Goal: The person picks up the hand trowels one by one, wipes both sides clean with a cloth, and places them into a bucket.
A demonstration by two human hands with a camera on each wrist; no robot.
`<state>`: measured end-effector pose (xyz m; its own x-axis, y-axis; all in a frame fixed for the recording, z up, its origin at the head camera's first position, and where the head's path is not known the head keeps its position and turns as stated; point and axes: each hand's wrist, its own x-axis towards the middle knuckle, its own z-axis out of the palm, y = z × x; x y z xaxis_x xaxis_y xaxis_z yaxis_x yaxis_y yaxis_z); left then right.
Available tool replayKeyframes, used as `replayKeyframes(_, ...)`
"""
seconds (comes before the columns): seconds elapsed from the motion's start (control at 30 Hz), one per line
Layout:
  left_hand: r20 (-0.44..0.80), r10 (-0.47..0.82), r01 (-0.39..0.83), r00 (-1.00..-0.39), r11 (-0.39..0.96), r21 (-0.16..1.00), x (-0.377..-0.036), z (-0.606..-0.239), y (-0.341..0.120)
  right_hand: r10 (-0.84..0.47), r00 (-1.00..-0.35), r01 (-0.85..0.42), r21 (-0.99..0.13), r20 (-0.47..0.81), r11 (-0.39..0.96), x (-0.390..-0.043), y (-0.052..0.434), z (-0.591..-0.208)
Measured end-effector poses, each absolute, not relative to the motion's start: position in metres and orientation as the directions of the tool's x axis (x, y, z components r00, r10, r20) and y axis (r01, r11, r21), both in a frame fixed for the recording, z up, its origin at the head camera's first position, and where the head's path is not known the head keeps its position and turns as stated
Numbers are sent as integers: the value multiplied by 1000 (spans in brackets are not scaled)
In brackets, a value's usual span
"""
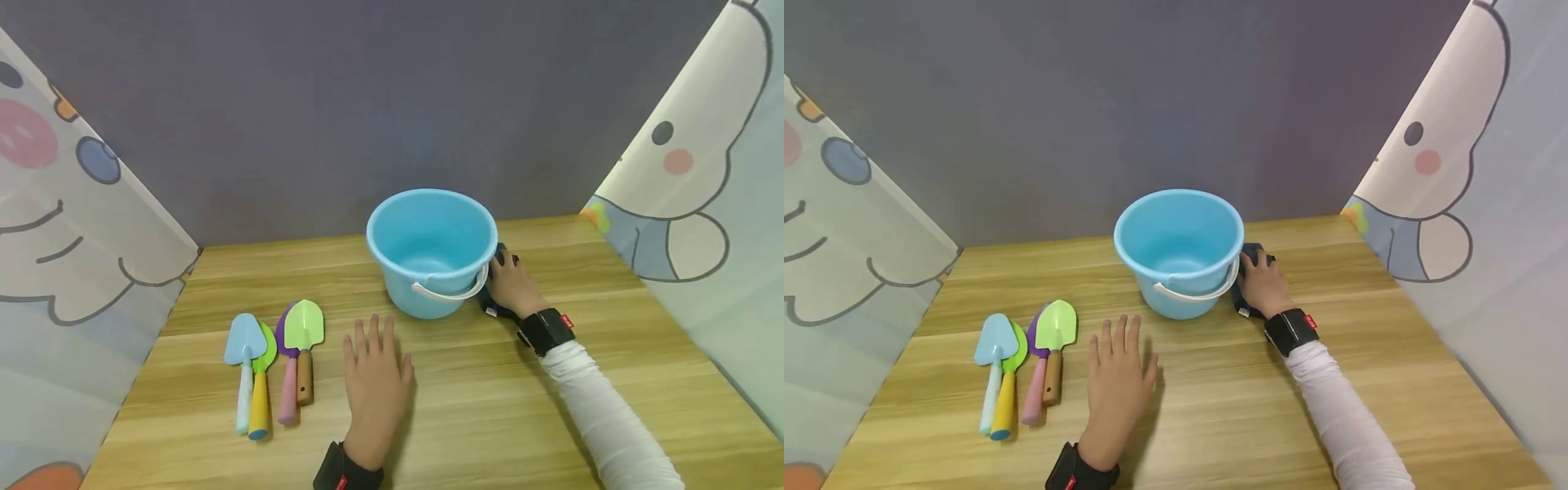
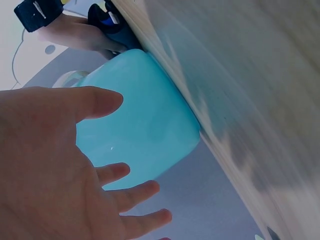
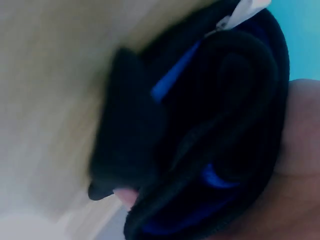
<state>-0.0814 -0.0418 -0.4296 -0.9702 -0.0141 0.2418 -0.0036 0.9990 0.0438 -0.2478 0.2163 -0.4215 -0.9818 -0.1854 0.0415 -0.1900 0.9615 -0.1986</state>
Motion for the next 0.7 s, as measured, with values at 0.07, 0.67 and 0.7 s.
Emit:
replayKeyframes(0.07,247,-17,-8,-969,999,36,-82,-429,-43,-172,-984,-176,-219,38,960,-249,216,-421)
replayKeyframes(0.67,467,-31,-52,-884,998,-31,-86,-410,-140,-148,-989,-145,-236,2,961,-253,222,-424)
replayKeyframes(0.7,485,-19,-48,-874,998,-49,-86,-410,-147,-148,-989,-145,-233,7,962,-252,221,-424)
